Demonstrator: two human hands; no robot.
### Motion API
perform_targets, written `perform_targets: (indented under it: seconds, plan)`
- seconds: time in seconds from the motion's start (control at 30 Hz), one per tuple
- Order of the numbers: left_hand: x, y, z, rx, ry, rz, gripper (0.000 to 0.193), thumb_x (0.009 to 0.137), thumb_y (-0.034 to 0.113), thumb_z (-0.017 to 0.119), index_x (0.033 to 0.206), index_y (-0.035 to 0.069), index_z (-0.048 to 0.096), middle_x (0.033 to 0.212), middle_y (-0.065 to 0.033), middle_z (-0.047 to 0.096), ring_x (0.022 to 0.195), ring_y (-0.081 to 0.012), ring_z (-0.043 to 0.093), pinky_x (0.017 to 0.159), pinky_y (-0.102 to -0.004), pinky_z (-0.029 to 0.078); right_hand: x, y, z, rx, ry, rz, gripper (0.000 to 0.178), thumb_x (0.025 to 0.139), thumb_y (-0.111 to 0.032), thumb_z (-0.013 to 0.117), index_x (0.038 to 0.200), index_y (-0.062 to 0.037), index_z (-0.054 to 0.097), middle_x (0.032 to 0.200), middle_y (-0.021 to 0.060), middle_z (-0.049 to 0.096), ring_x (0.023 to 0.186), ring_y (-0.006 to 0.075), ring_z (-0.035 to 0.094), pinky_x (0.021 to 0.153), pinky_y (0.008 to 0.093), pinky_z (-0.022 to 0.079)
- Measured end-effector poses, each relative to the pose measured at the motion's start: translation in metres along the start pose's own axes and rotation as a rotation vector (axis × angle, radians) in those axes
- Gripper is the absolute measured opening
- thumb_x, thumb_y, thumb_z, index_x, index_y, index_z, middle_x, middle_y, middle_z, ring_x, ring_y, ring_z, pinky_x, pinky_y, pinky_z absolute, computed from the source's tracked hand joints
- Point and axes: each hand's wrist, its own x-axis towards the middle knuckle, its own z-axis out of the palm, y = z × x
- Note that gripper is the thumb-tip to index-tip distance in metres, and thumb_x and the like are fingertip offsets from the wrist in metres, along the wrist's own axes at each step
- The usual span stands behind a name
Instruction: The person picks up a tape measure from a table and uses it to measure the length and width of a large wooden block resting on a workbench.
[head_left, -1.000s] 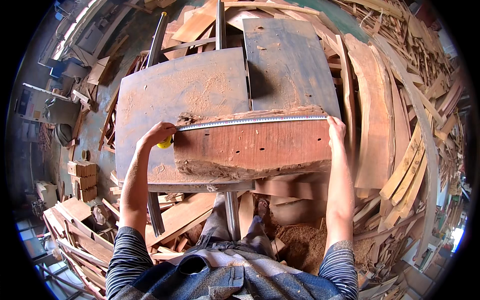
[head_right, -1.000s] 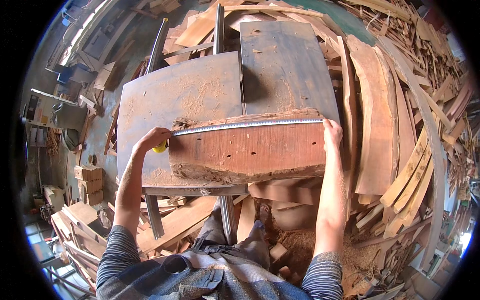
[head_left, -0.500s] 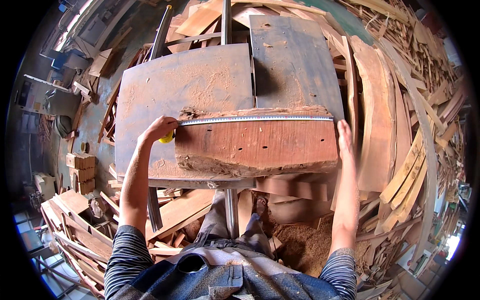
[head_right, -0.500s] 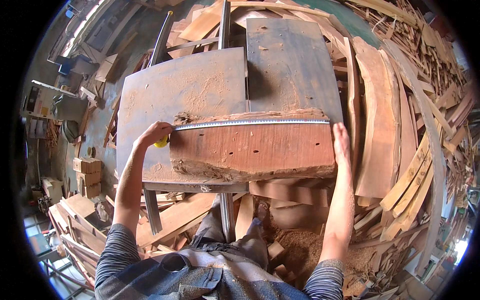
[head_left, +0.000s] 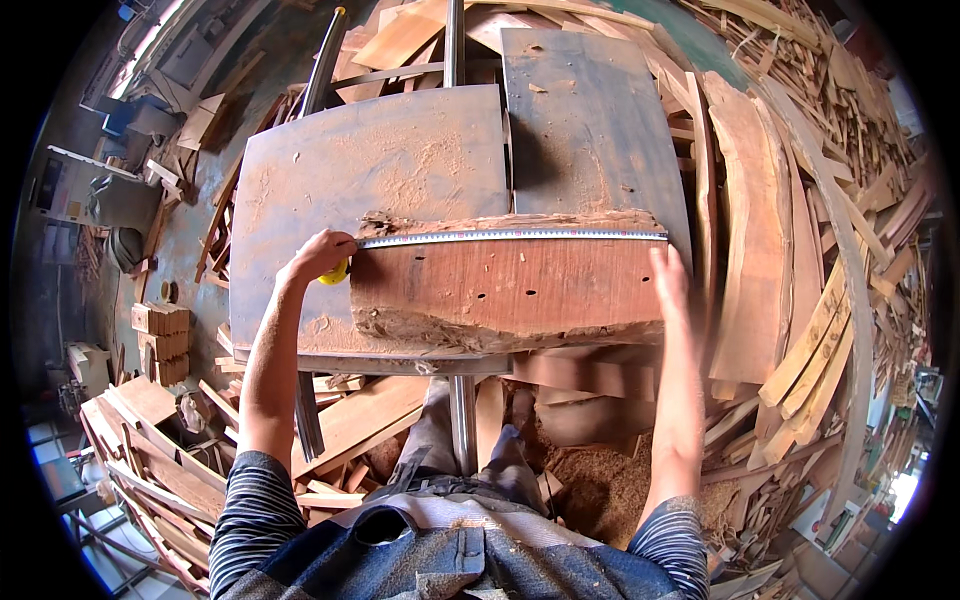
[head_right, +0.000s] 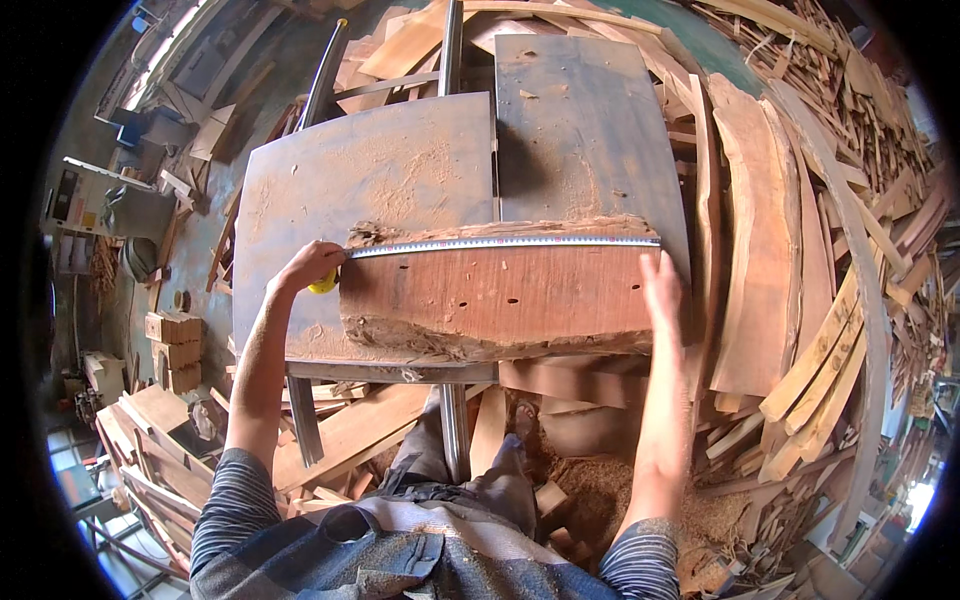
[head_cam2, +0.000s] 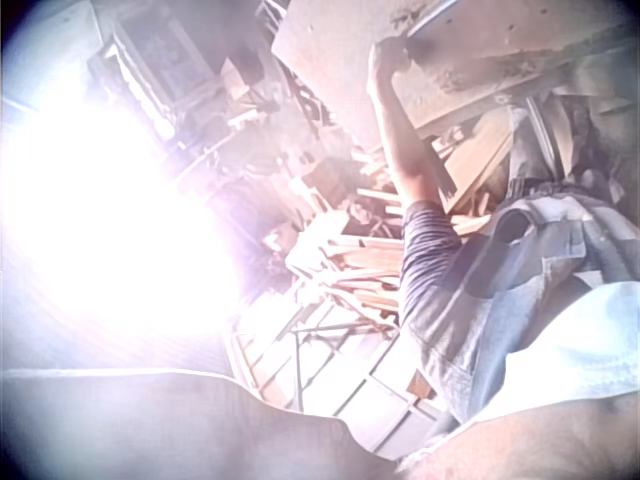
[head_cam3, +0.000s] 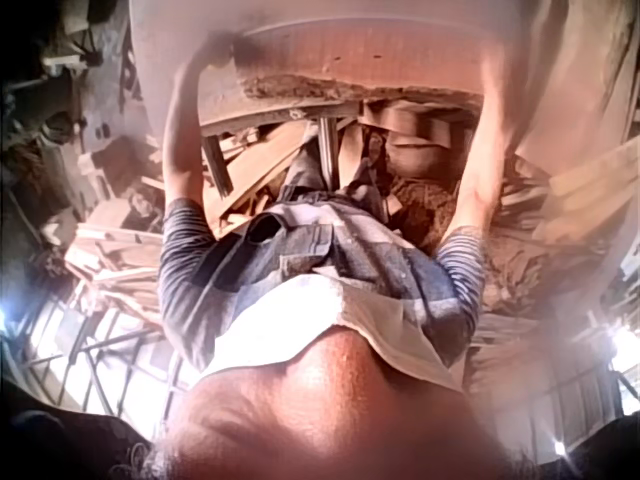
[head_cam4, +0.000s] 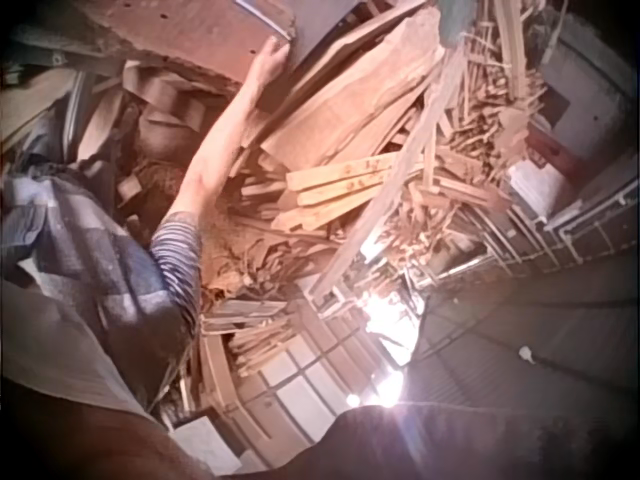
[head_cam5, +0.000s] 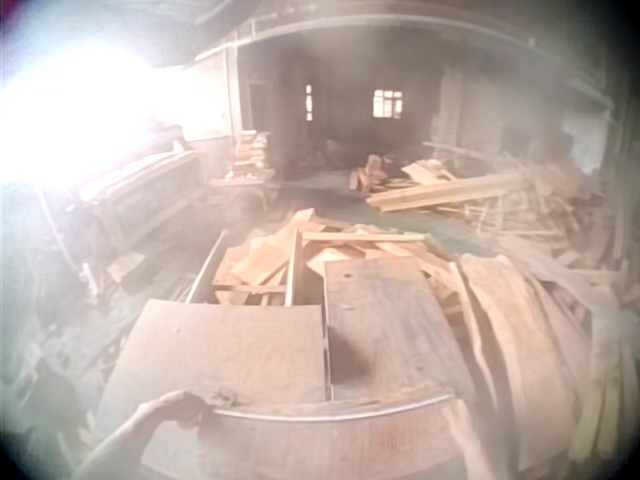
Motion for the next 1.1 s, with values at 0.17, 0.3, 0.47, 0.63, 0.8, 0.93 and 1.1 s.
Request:
perform_targets:
  seconds: [0.17,0.3,0.47,0.63,0.8,0.93,1.1]
  plan:
    - [0.000,0.001,0.000,0.023,0.003,-0.007,0.027,0.090,0.027,0.057,0.095,0.003,0.069,0.079,-0.0153,0.067,0.074,-0.0292,0.067,0.072,-0.0407,0.051,-0.003,0.000,-0.017,-0.009,-0.003,-0.053,0.070,0.098,-0.047,0.053,0.144,0.0046,0.040,0.146,0.0248,0.046,0.138,0.0347,0.043,0.114,0.0416,0.032]
    - [-0.003,0.004,0.002,0.055,0.045,0.008,0.027,0.090,0.028,0.058,0.095,0.004,0.070,0.082,-0.0169,0.068,0.077,-0.0339,0.067,0.073,-0.0420,0.052,-0.027,-0.005,-0.009,0.337,0.256,-0.041,0.063,0.100,-0.036,0.056,0.142,0.0078,0.041,0.145,0.0246,0.048,0.136,0.0300,0.046,0.113,0.0381,0.035]
    - [-0.028,0.013,0.007,0.166,0.165,0.132,0.025,0.091,0.028,0.059,0.094,0.005,0.070,0.083,-0.0173,0.068,0.079,-0.0370,0.066,0.073,-0.0438,0.052,-0.117,-0.019,0.023,0.510,0.425,-0.136,0.051,0.097,-0.019,0.064,0.136,0.0078,0.048,0.135,0.0225,0.057,0.125,0.0272,0.056,0.107,0.0381,0.043]
    - [-0.099,0.079,0.039,0.154,0.239,0.533,0.014,0.087,0.020,0.071,0.086,0.006,0.072,0.084,-0.0080,0.070,0.077,-0.0257,0.070,0.067,-0.0376,0.057,-0.196,-0.022,0.040,0.602,0.379,0.022,0.047,0.097,-0.024,0.064,0.134,0.0026,0.052,0.129,0.0164,0.060,0.114,0.0245,0.060,0.097,0.0370,0.050]
    - [-0.161,0.130,0.122,-0.028,0.104,0.710,0.013,0.087,0.021,0.070,0.090,0.009,0.074,0.084,-0.0069,0.072,0.076,-0.0216,0.070,0.068,-0.0366,0.059,-0.235,-0.032,0.020,1.431,0.126,0.224,0.071,0.095,-0.049,0.060,0.145,-0.0046,0.036,0.127,0.0130,0.058,0.105,0.0242,0.060,0.090,0.0421,0.053]
    - [-0.202,0.143,0.158,-0.163,-0.123,0.592,0.022,0.090,0.028,0.065,0.090,0.007,0.070,0.085,-0.0139,0.070,0.074,-0.0306,0.070,0.065,-0.0432,0.055,-0.265,-0.018,-0.003,1.613,0.017,0.058,0.041,0.101,-0.042,0.053,0.124,-0.0081,0.061,0.103,0.0082,0.070,0.093,0.0224,0.067,0.083,0.0390,0.056]
    - [-0.240,0.121,0.158,-0.465,-0.192,0.153,0.053,0.093,0.036,0.064,0.129,-0.002,0.058,0.111,-0.0232,0.069,0.094,-0.0353,0.070,0.086,-0.0431,0.056,-0.316,-0.034,0.018,1.240,-0.287,0.344,0.035,0.097,-0.025,0.061,0.124,-0.0030,0.058,0.105,0.0123,0.069,0.087,0.0214,0.070,0.070,0.0345,0.060]
